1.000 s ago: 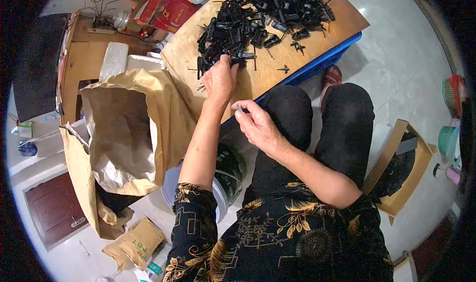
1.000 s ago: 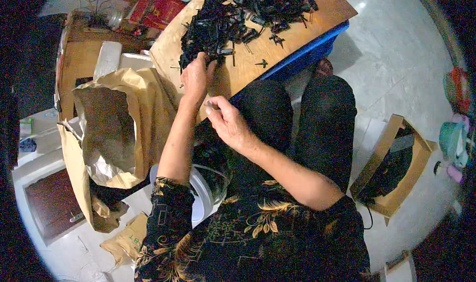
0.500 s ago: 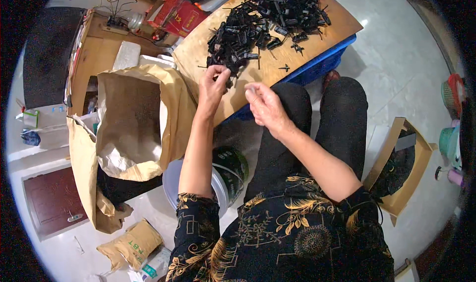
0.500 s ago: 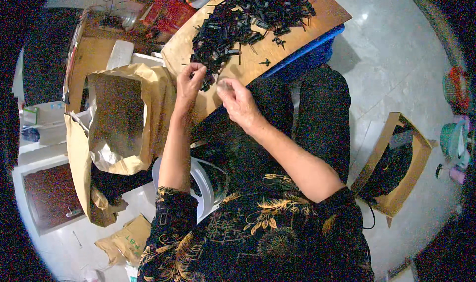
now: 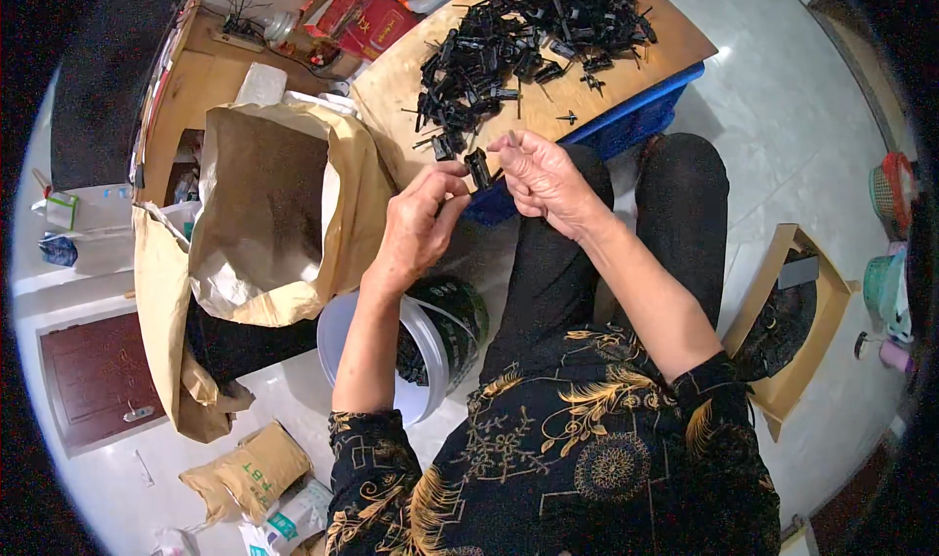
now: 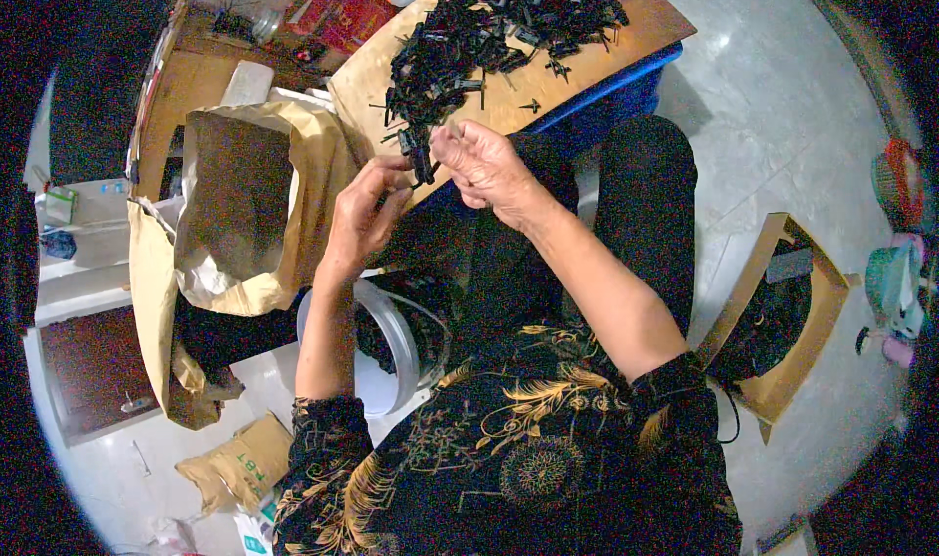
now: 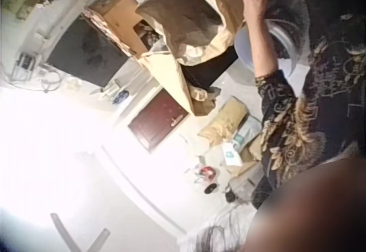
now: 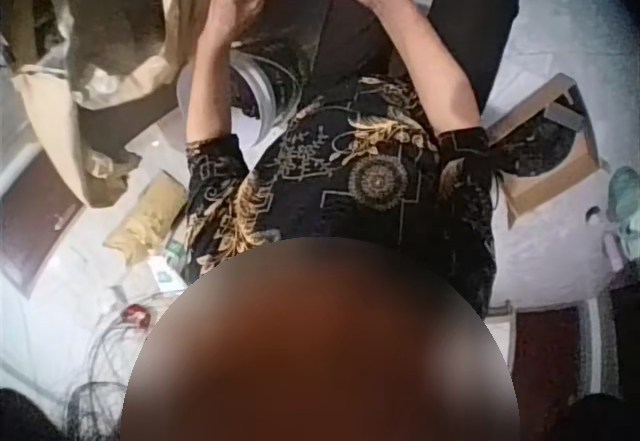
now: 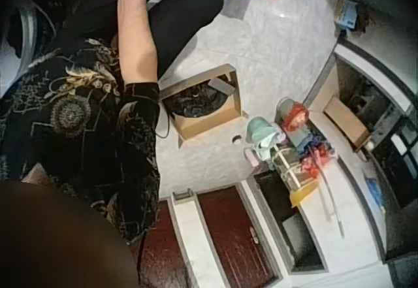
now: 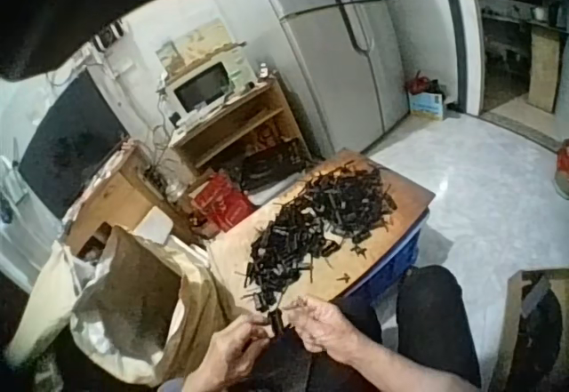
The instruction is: Sorting and packaging small black plastic components into a paper bag.
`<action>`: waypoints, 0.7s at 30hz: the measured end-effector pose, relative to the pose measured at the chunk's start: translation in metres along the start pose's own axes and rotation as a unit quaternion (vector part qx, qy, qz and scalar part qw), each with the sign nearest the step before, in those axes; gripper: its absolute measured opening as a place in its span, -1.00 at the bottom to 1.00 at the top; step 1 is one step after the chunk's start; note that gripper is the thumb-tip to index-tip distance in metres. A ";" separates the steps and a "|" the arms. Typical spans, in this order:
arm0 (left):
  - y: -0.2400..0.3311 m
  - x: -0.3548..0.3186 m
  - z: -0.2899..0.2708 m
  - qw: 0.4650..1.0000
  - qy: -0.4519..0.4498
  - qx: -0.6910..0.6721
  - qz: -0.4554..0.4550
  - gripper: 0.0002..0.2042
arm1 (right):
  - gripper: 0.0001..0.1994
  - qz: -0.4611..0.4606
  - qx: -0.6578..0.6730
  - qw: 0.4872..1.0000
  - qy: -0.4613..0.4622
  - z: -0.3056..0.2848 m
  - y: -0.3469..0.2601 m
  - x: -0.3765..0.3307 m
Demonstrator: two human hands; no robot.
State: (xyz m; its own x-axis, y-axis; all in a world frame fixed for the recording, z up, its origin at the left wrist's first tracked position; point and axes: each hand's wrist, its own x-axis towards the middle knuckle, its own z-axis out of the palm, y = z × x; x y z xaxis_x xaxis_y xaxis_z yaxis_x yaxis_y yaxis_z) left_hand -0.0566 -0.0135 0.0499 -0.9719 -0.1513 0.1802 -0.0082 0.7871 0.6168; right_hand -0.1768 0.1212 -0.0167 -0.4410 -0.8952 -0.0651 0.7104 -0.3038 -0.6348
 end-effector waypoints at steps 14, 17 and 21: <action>0.023 -0.004 -0.009 0.998 -0.040 -0.038 0.018 -0.91 | -0.76 0.125 0.024 0.987 -0.095 -0.004 -0.006 -0.007; 0.011 -0.014 0.002 0.997 0.031 -0.031 -0.056 -0.90 | -0.78 0.037 -0.048 0.997 -0.042 -0.002 -0.002 -0.004; 0.004 -0.032 0.023 0.958 0.090 -0.173 -0.212 -0.62 | -0.80 -0.022 -0.109 0.994 0.007 0.000 0.004 -0.001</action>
State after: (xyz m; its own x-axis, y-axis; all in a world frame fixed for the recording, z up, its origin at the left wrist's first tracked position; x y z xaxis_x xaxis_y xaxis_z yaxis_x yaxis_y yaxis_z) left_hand -0.0307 0.0086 0.0286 -0.8422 -0.5382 -0.0330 -0.2842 0.3910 0.8754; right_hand -0.1736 0.1214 -0.0188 -0.4773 -0.8777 -0.0431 0.5553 -0.2633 -0.7889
